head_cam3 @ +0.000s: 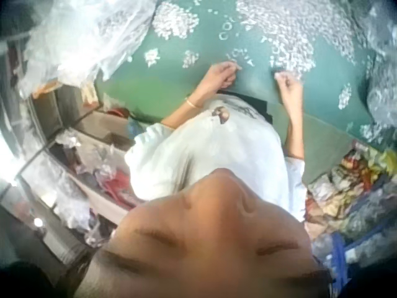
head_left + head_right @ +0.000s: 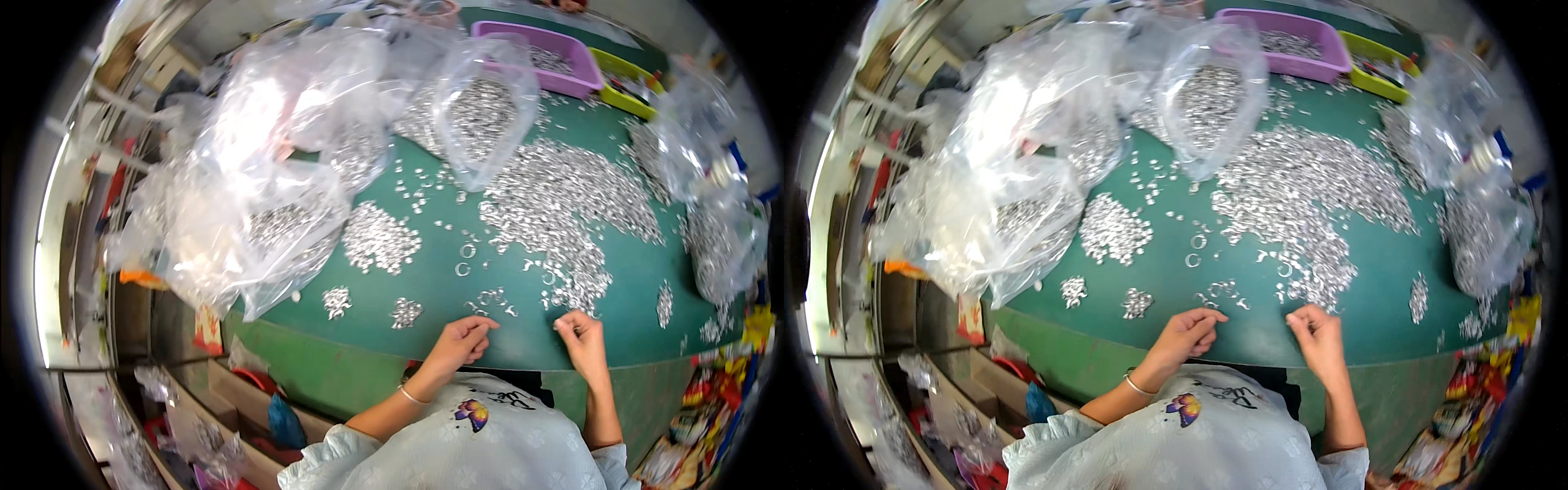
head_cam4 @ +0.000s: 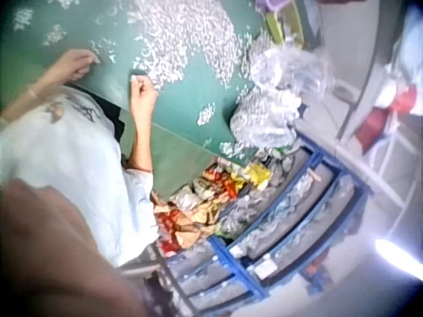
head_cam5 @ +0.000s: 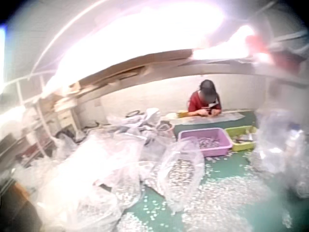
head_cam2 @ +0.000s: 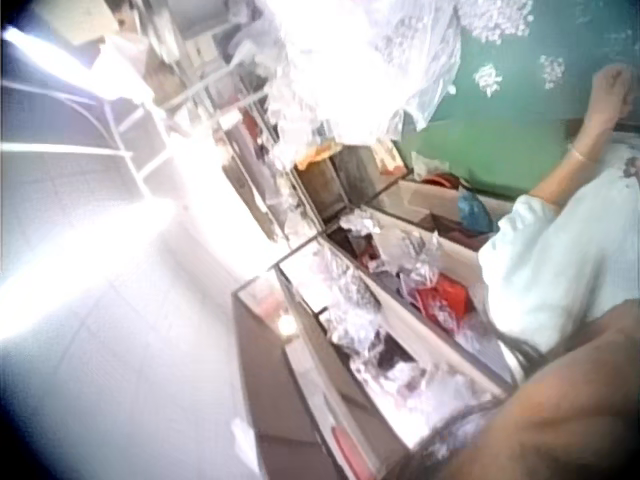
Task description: The person sorts small metal rings and circular components on a green table by hand, picking up individual pieces from a large pile and grouping similar items together or moving them into bags.
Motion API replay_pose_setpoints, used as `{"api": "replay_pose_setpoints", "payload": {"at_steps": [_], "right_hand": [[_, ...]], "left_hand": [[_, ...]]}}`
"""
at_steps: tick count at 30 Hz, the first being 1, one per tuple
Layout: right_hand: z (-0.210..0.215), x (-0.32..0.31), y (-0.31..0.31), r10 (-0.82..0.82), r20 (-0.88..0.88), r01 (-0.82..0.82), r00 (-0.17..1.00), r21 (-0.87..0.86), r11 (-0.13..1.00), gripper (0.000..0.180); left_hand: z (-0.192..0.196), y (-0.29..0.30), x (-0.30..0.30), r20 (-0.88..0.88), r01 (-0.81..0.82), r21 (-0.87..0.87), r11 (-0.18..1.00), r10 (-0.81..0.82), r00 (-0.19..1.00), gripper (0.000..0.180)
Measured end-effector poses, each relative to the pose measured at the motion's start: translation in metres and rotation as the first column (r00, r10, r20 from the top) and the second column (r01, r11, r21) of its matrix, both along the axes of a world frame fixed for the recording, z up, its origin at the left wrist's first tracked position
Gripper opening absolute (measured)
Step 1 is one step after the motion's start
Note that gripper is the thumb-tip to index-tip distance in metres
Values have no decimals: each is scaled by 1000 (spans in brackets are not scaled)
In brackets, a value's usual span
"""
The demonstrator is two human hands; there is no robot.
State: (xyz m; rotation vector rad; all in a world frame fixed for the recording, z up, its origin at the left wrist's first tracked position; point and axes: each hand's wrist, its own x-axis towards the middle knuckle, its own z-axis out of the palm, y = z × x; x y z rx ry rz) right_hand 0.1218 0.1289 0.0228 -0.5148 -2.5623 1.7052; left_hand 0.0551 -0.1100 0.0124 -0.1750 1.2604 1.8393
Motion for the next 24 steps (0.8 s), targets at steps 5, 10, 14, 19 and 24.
{"api": "replay_pose_setpoints", "payload": {"at_steps": [5, 10, 14, 19, 24], "right_hand": [[13, -56, -53, 310, 41, -303, 950, -116, 946, 15], [11, -86, -96, 486, 4, -480, 874, -151, 864, 17], [6, -127, -159, 630, -119, -637, 767, -31, 770, 17], [-10, -165, -247, 786, -76, -737, 613, 302, 604, 17], [-12, -167, -259, 750, -95, -689, 655, 333, 644, 18]], "left_hand": [[-2, -8, 9, 39, -33, 4, 999, 32, 999, 21], [-3, -16, 11, 48, -84, 0, 996, 84, 995, 21], [-7, -28, 20, 9, -109, 35, 993, 109, 994, 20], [-4, -38, 27, -35, -138, 25, 990, 139, 990, 21], [-11, -45, 28, 6, -169, 60, 984, 168, 986, 22]]}}
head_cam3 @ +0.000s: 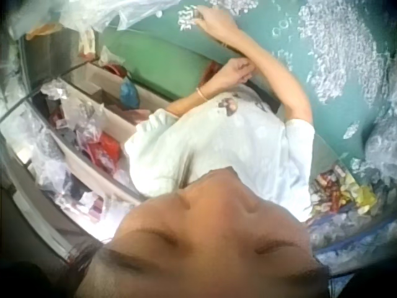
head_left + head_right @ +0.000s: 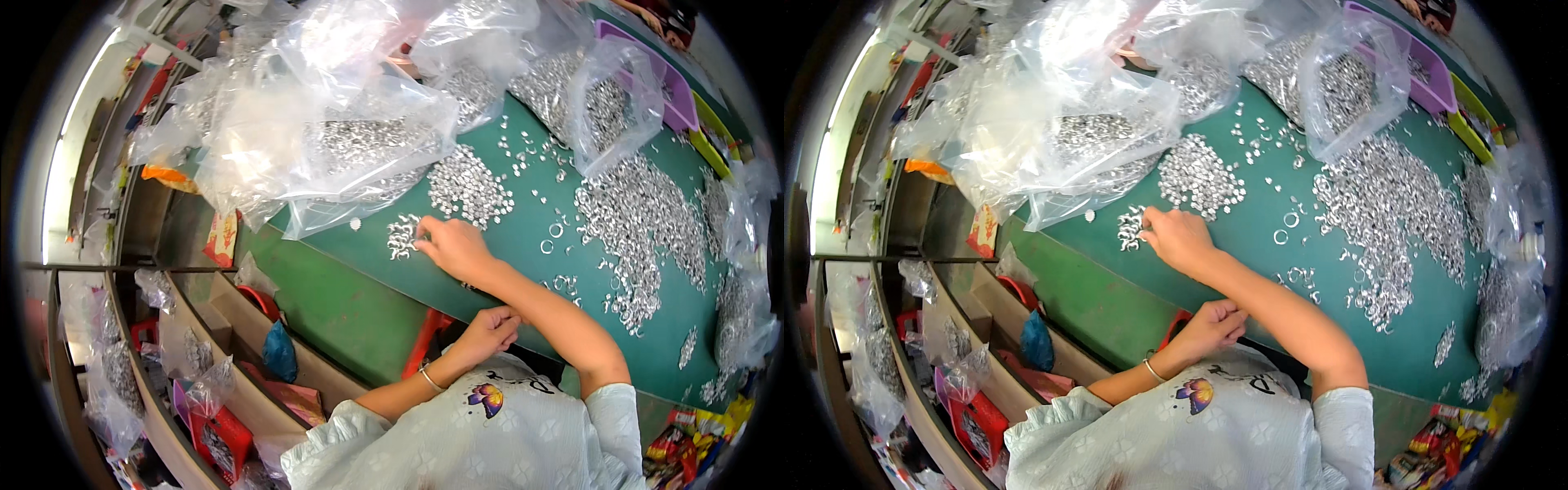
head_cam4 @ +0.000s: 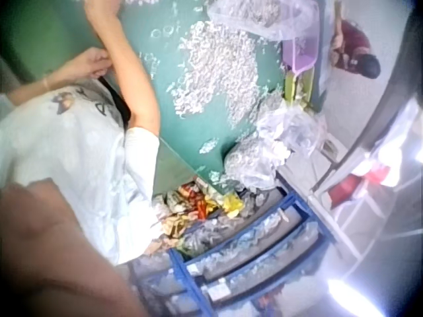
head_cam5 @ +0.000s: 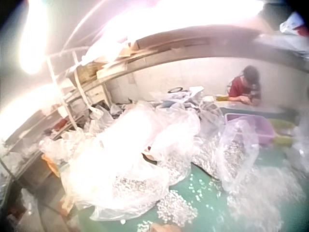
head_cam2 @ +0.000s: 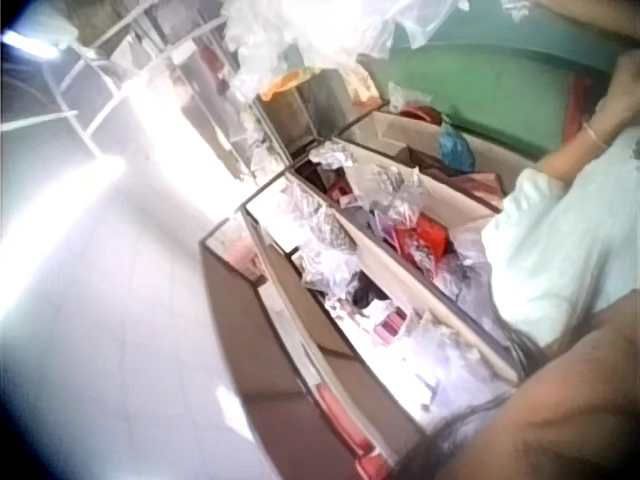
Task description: The person sorts small metal rings and circular components on a green table by hand, picking up individual pieces from a large pile and grouping similar items together or moving them into bags.
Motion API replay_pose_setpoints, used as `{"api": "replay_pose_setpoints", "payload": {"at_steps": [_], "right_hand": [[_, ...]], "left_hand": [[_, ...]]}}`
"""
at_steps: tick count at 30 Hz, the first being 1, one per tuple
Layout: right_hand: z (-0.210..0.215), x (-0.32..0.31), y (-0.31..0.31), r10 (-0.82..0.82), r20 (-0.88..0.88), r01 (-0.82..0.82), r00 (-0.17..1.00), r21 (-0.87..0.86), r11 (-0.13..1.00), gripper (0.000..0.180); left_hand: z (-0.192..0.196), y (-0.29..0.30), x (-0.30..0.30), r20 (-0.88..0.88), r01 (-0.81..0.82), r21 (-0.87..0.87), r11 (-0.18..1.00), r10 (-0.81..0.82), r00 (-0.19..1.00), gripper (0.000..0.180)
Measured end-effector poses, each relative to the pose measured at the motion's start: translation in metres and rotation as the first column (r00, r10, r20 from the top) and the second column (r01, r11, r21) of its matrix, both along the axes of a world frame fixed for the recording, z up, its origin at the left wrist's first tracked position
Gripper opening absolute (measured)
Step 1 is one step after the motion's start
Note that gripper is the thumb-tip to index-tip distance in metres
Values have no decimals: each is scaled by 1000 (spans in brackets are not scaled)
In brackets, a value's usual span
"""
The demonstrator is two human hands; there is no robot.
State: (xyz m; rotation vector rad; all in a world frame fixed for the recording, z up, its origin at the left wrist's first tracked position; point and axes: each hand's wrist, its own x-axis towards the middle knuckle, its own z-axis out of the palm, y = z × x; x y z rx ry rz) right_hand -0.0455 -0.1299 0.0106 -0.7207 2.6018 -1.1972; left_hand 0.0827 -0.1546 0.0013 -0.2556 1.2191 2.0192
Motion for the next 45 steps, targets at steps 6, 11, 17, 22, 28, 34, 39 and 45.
{"api": "replay_pose_setpoints", "payload": {"at_steps": [6, 11, 17, 22, 28, 34, 39, 45], "right_hand": [[30, 44, 141, -450, 179, 475, 875, -135, 870, 20], [-3, 86, 201, -619, -290, 684, 730, 295, 668, 16], [-10, 96, 156, -444, -334, 510, 831, 142, 848, 4], [-9, 108, 171, -605, -349, 693, 715, 243, 679, 9], [-22, 102, 126, -445, -320, 526, 836, 236, 817, 24], [-4, 91, 129, -542, 12, 541, 840, -98, 836, 13], [-4, 116, 153, -591, -217, 628, 777, 199, 753, 9], [-12, 115, 116, -448, -163, 469, 879, 127, 874, 13]], "left_hand": [[2, -5, -7, -86, -5, -24, 1000, 3, 996, 21], [-3, 10, -19, -408, -61, -353, 934, -94, 908, 23], [9, 20, -30, -566, -209, -552, 807, -179, 805, 26], [18, 4, -13, -487, -136, -580, 803, -208, 848, 22], [16, 3, -3, -454, -123, -559, 820, -179, 873, 17], [21, -9, 1, -415, -139, -572, 809, -138, 899, 14], [22, -10, -1, -455, -98, -622, 777, -257, 853, 11], [17, -7, 1, -459, -56, -659, 750, -341, 821, 10]]}}
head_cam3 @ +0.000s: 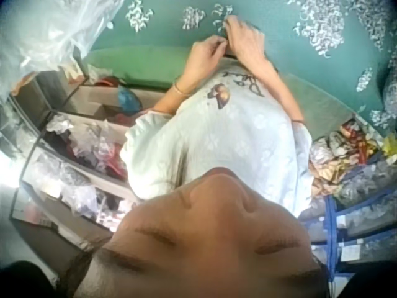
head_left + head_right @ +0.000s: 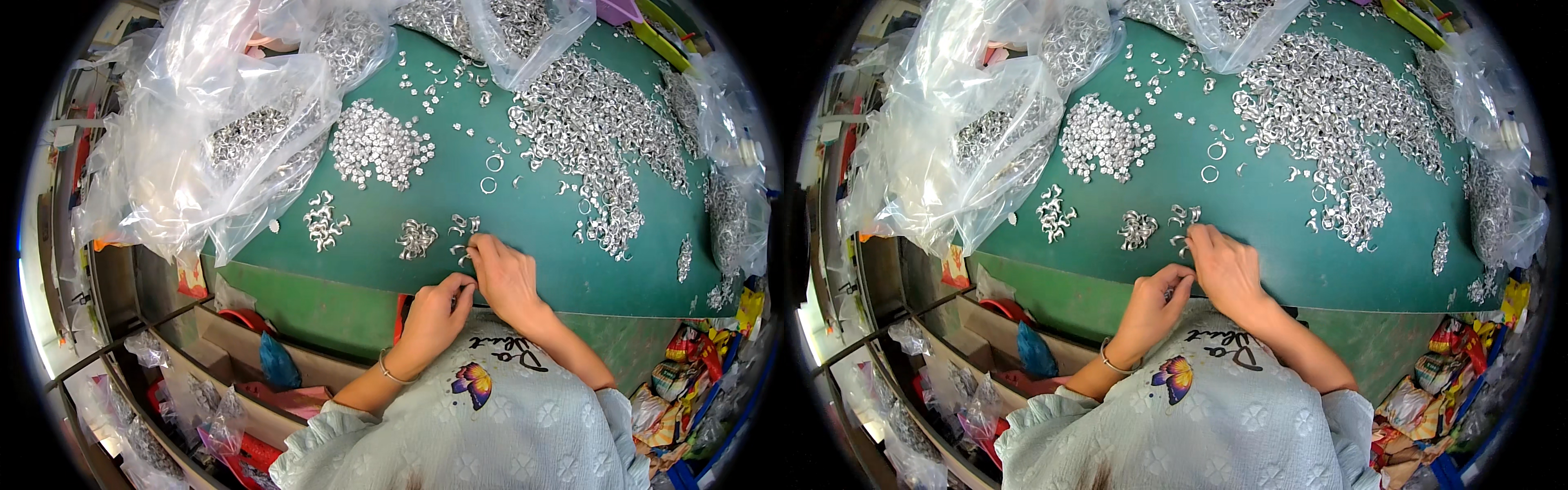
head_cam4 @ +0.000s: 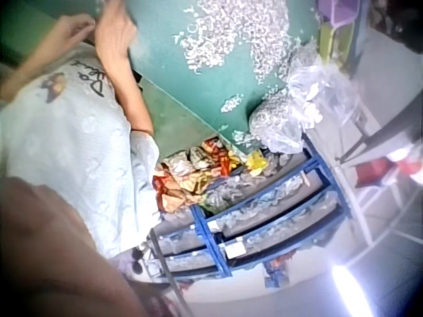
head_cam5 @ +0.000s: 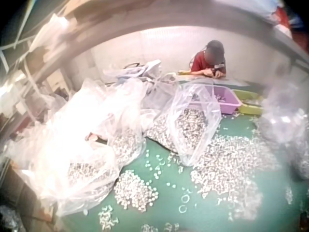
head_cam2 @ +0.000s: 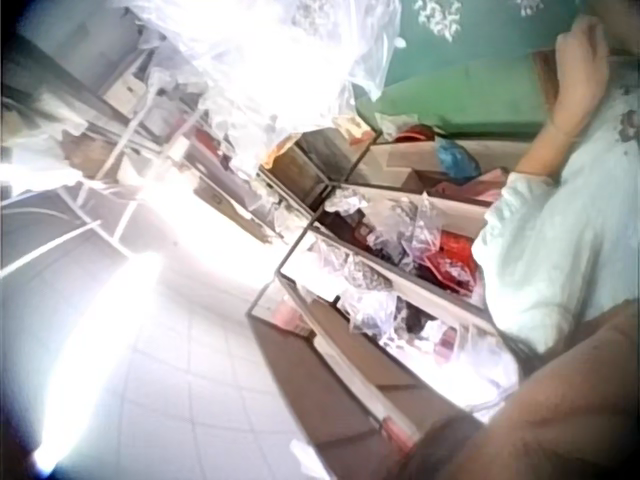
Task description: The person sorts small metal rings and circular components on a green table by hand, picking up individual pieces from a large pile and grouping similar items together or moving them into bags.
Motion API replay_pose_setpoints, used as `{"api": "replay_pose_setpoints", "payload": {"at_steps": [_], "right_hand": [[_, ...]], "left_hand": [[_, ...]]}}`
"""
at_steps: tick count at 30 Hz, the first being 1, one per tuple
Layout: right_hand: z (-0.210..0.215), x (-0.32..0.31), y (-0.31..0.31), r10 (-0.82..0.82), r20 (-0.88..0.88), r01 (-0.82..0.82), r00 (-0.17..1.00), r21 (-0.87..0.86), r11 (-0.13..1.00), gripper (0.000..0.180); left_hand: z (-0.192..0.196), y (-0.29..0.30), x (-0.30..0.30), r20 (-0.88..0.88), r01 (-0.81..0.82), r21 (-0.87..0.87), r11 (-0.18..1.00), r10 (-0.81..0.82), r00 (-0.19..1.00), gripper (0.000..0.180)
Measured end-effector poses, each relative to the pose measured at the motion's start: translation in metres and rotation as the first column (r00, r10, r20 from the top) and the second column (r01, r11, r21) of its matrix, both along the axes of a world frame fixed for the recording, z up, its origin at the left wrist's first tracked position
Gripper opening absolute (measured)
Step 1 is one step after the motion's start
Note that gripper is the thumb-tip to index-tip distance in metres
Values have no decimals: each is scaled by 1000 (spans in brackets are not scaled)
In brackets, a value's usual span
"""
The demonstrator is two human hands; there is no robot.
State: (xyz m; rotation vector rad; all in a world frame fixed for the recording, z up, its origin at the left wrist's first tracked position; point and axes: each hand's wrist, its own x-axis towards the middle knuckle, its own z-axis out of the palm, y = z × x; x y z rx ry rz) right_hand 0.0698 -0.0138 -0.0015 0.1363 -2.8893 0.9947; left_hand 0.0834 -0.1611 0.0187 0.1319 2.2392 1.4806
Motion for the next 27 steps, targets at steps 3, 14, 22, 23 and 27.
{"api": "replay_pose_setpoints", "payload": {"at_steps": [3, 14, 22, 23, 27], "right_hand": [[5, -12, 9, -29, 48, 34, 998, -119, 992, 16], [7, -28, 32, 13, 4, -12, 1000, -33, 999, 13], [8, -36, 7, 51, -95, -48, 994, 30, 998, 19], [4, -36, 8, 58, -120, -58, 991, -3, 998, 18], [6, -28, 30, 43, 152, 17, 987, -373, 928, 14]], "left_hand": [[0, -4, -1, -20, 7, -27, 1000, -8, 1000, 10], [-14, 17, -10, -498, -14, -228, 973, -104, 861, 17], [-13, 2, -15, -481, -242, -229, 943, 106, 870, 18], [-11, 3, -15, -474, -247, -228, 942, 115, 873, 18], [-9, 0, -11, -420, -258, -204, 944, 154, 894, 19]]}}
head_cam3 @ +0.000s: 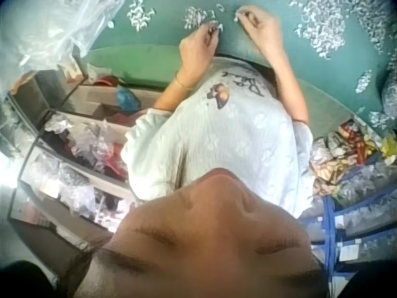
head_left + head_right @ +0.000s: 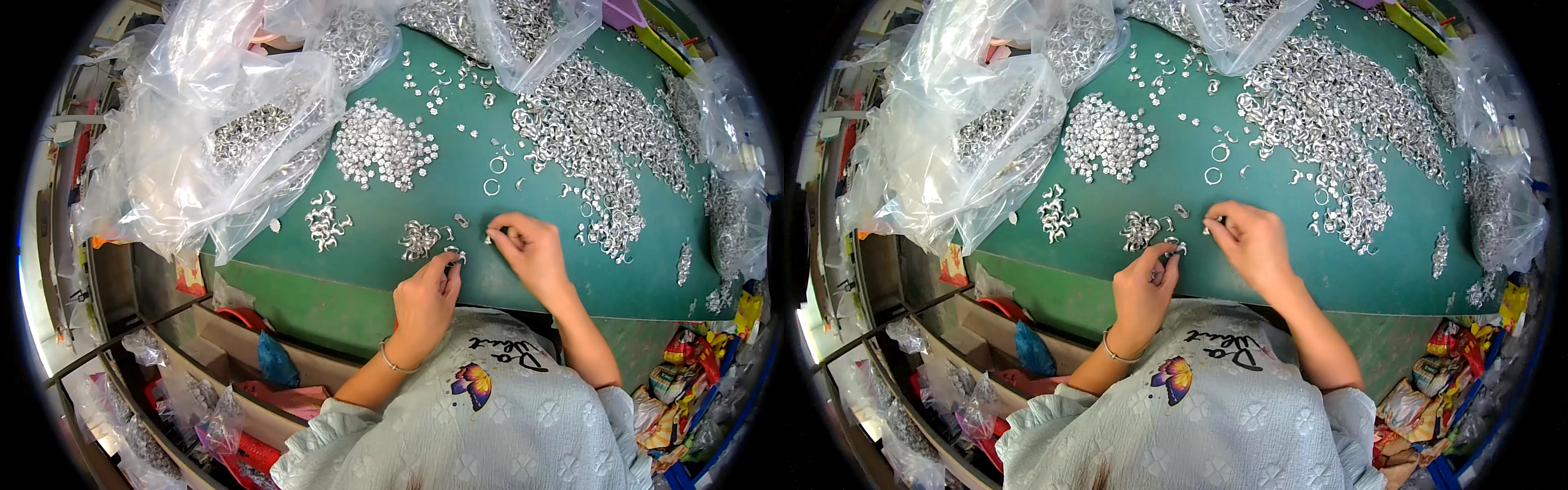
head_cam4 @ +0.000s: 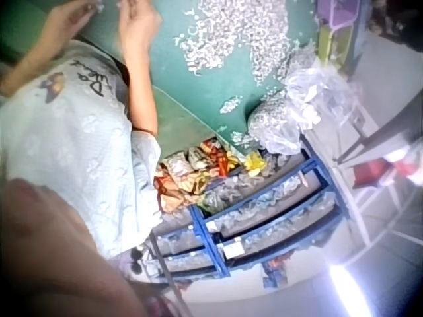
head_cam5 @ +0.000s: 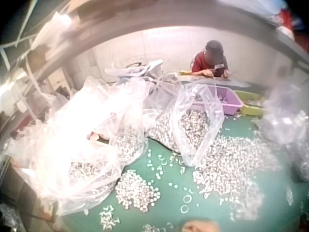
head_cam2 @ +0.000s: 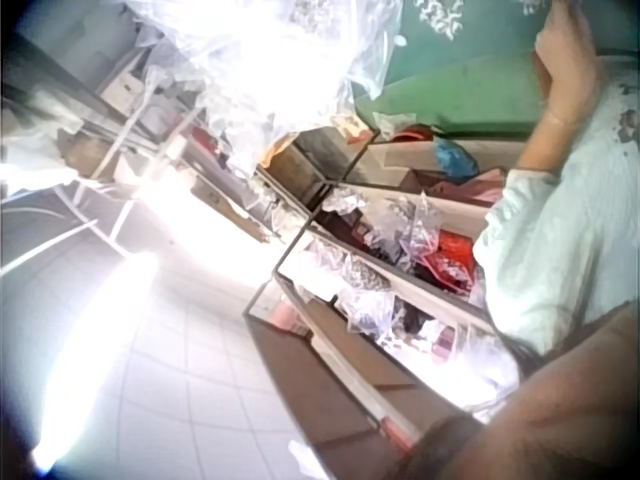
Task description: The person sorts small metal rings and circular components on a green table by hand, picking up individual pieces from a large pile and grouping similar items together or moving them into bags.
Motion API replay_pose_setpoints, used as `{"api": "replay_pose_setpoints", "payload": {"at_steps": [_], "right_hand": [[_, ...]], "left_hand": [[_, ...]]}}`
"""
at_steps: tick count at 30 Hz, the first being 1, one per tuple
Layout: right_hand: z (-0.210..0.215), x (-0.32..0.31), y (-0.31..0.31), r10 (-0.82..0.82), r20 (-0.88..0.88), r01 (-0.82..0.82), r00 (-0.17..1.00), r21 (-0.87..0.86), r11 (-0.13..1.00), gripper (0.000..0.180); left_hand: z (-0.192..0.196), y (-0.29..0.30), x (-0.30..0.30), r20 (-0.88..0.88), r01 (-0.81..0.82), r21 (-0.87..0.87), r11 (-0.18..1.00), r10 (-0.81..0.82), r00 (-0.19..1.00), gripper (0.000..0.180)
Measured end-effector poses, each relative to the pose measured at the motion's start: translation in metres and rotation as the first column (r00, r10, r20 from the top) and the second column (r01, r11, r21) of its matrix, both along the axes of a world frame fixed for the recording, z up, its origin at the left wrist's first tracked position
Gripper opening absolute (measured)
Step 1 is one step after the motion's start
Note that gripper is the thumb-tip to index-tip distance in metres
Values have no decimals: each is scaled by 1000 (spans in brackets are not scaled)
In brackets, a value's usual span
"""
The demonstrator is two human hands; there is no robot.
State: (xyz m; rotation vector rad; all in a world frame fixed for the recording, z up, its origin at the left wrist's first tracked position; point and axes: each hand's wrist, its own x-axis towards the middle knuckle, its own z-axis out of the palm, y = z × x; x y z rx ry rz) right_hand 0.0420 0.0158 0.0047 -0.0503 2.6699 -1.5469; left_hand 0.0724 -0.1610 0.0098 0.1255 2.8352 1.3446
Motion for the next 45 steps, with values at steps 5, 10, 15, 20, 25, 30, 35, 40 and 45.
{"api": "replay_pose_setpoints", "payload": {"at_steps": [5, 10, 15, 20, 25, 30, 35, 40, 45], "right_hand": [[2, 14, 42, 297, 365, 374, 882, -927, 30, 11], [22, 24, 49, 160, 639, 656, 753, -749, -98, 19], [4, 52, 102, 110, 496, 497, 861, -867, 27, 28], [27, 59, 95, -156, 617, 626, 771, -780, 10, 31], [6, 74, 82, -20, 567, 549, 824, -805, -227, 29], [9, 77, 80, -42, 587, 519, 809, -745, -419, 25], [17, 86, 100, 86, 711, 663, 698, -596, -454, 30], [16, 115, 158, -386, 576, 532, 720, -816, -225, 26], [-11, 108, 240, -743, -385, 835, 548, 186, 519, 15]], "left_hand": [[11, 3, -6, 432, -132, 603, 787, -183, 883, 15], [14, 11, -16, 604, -484, 792, 372, -590, 536, 26], [3, 27, -17, 587, -579, 766, 279, -671, 453, 36], [3, 62, -27, 512, -796, 605, 34, -781, 356, 40], [5, 77, -23, 410, -829, 547, -119, -825, 389, 44], [20, 87, -24, 534, -853, 517, -69, -753, 384, 42], [-7, 79, -22, 416, -891, 436, -124, -851, 322, 45], [-9, 78, -14, 495, -871, 491, -34, -812, 310, 31], [-6, 84, -12, 535, -862, 506, -4, -783, 318, 23]]}}
